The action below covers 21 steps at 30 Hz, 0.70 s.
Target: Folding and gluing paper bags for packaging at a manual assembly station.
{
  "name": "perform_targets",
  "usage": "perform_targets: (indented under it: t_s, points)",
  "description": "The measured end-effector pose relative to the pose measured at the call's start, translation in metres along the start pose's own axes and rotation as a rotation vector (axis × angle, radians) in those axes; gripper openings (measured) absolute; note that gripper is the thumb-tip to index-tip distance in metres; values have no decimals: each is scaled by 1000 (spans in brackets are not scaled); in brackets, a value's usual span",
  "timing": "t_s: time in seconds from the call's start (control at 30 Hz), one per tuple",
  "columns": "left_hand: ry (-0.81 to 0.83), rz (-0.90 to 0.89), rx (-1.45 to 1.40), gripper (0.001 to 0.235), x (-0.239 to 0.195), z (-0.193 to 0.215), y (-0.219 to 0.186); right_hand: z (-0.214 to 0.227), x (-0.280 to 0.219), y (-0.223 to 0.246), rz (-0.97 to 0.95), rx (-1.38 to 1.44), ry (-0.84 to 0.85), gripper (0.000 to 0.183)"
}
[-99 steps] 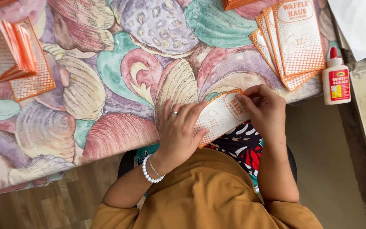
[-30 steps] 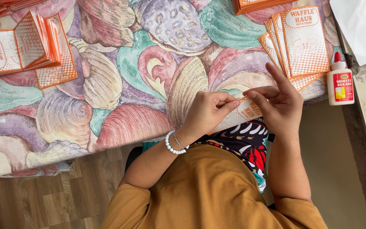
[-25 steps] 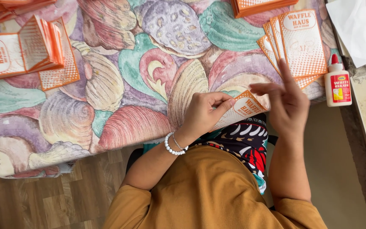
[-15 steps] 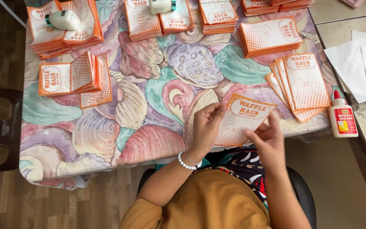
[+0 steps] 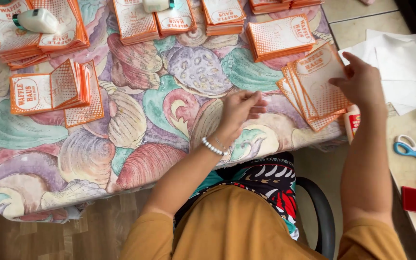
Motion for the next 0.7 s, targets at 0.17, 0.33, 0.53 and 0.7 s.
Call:
perform_targets:
  t_s: [0.17,0.33,0.53,0.7]
  points:
    - [-22,250,63,24,36,-51,24,-12,-12,-2,83,114,-181,58]
    - [-51,270,26,23,71,-84,57,-26,-15,-4,-112,108,-83,65]
    - [-265,-63,30,22,81,-109,64,-20,-14,2,-125,120,-47,79]
    - [-268,-31,-44,22,66,-116,59,-24,-10,-7,-221,126,-25,86]
Point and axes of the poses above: each hand's wrist, its own x-axis towards the middle knuckle, its own z-axis out of the back of the hand, y = z × x, the point moved 5 cm from there along x, towards the middle knuckle, and after that the axes turned 8 degrees about y, right-handed, at the moved point
